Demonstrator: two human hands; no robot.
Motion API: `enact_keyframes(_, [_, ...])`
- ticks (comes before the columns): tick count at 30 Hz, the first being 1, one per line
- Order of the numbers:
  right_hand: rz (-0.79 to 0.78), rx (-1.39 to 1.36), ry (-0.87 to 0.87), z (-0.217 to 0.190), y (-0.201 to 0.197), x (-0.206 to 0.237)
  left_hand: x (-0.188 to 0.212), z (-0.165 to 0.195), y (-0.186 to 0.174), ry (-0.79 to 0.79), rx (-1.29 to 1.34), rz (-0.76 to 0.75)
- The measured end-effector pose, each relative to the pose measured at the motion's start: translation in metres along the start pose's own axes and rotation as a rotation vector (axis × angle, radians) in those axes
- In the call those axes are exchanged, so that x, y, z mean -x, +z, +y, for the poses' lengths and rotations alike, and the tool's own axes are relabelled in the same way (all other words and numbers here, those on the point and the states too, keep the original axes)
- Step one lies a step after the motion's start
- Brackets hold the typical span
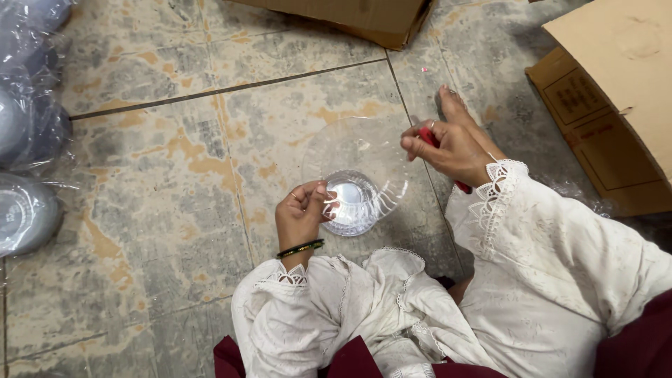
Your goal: The person sits on the floor and assembles clear plastic dishes by pressing a smaller bowl into a larger plate. They handle the parts one at a time, occasionally using a red tool to adjust the fit, and place the assembled units on the floor.
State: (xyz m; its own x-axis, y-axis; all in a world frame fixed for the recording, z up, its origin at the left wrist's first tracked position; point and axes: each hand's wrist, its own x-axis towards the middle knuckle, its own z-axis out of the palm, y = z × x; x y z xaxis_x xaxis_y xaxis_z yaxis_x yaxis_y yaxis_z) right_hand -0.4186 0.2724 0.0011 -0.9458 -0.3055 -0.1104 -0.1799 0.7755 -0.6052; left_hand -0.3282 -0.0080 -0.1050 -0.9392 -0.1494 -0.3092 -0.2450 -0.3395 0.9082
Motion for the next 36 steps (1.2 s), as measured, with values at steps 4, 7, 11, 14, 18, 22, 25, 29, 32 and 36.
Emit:
enact_keyframes(4, [-0.136,-0.212,0.156,-0.013,0.006,-0.005,0.004,0.007,-0.007,0.029,0.043,-0.066])
enact_keyframes(7, [-0.212,-0.535,0.219,-0.020,0.014,-0.005,0.002,0.007,-0.017,0.000,0.148,-0.034])
enact_keyframes(11, [-0.224,-0.696,0.188,-0.025,0.020,-0.006,-0.002,0.003,-0.020,0.055,0.140,0.053])
enact_keyframes(14, [-0.143,-0.522,0.150,-0.028,0.023,-0.010,0.001,0.001,-0.013,0.217,0.110,0.111])
enact_keyframes(18, [-0.128,-0.468,0.172,-0.031,0.027,-0.011,0.013,0.001,-0.007,0.429,-0.002,0.207])
enact_keyframes(22, [-0.172,-0.501,0.202,-0.034,0.033,-0.007,0.018,0.005,-0.004,0.534,0.087,0.250])
enact_keyframes(25, [-0.210,-0.585,0.199,-0.040,0.042,-0.005,0.015,0.008,-0.003,0.422,0.228,0.308])
enact_keyframes(29, [-0.321,-0.576,0.148,-0.048,0.048,0.001,0.010,0.008,-0.003,0.391,0.238,0.364])
enact_keyframes(32, [-0.381,-0.541,0.220,-0.051,0.048,0.005,0.008,0.008,-0.004,0.359,0.288,0.378])
enact_keyframes(36, [-0.320,-0.647,0.144,-0.048,0.046,0.003,0.008,0.008,-0.008,0.337,0.278,0.232])
